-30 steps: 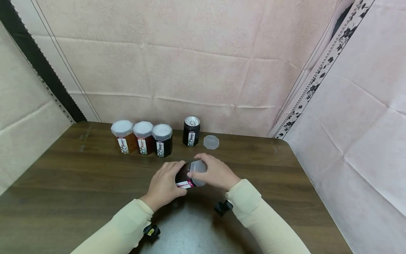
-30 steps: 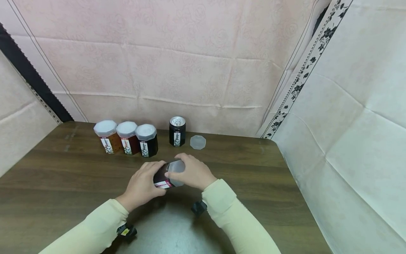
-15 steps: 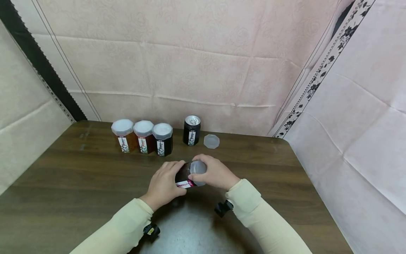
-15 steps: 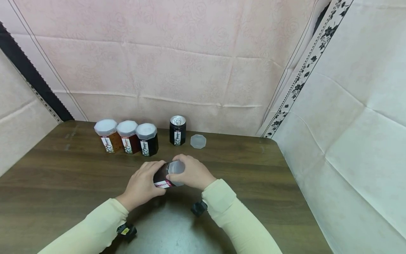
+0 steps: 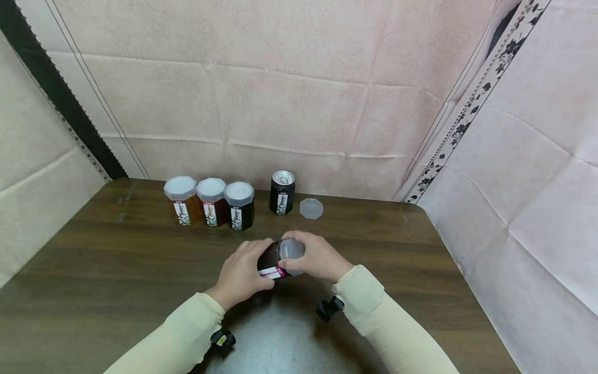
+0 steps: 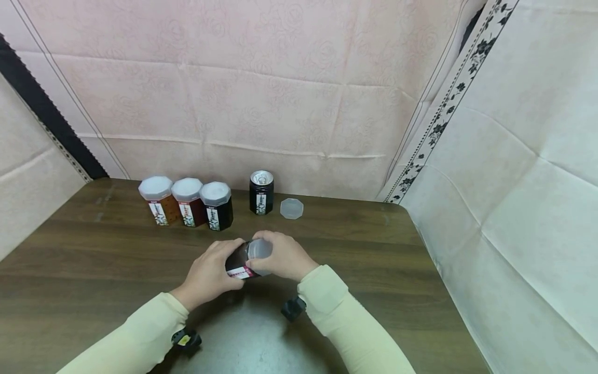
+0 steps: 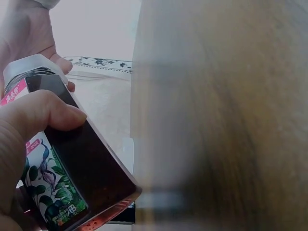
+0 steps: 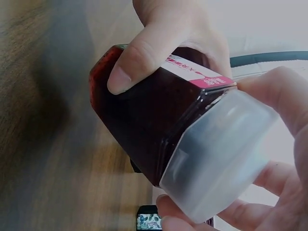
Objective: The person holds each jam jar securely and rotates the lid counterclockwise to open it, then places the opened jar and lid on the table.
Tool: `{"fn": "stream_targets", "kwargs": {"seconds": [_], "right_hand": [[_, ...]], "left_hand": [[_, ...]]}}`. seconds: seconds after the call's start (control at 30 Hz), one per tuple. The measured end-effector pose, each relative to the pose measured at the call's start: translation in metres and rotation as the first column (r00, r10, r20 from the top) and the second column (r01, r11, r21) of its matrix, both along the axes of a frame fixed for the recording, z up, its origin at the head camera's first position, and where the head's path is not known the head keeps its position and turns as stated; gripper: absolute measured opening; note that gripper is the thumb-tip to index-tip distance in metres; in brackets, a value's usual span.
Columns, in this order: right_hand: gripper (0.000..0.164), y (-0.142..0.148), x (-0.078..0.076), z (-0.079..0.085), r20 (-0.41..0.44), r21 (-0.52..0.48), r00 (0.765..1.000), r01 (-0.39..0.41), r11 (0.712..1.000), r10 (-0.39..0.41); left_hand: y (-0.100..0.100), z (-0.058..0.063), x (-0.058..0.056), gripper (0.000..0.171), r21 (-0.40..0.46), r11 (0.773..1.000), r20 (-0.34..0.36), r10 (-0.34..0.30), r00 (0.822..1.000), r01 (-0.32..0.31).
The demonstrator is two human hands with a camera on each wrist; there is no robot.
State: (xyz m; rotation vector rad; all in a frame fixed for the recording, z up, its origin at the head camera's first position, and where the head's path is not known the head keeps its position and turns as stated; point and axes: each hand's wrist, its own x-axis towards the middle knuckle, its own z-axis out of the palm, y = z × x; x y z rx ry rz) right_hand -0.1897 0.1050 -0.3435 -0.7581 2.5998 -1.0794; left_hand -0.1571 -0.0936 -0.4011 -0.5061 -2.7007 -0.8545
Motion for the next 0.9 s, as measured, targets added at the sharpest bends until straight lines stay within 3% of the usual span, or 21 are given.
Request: {"fn": "stream_targets", "kwargs": {"seconds": [0.2, 0.47, 0.9], "right_hand": [[0.052, -0.0016, 0.0001, -0.0007, -0.020, -0.021, 1.000, 0.013, 1.000, -0.013], [0.052, -0.0031, 0.0014, 0.0005, -0.024, -0.027, 0.999, 0.030, 0.999, -0.030], [0.054, 0.0001, -0.0010, -0.0017, 0.002, -0.055, 1.000, -0.001, 0.998, 0.001]], "left_hand": [[0.0005, 0.0002, -0.0017, 0.078, -0.003, 1.000, -0.008, 0.009, 1.000, -0.009], [0.0014, 0.0007, -0.0014, 0.078, 0.020, 0.999, 0.040, 0.025, 0.999, -0.026], [0.0000, 0.0002, -0.0018, 0.075, 0.040, 0.999, 0.062, 0.015, 0.998, -0.018]]}}
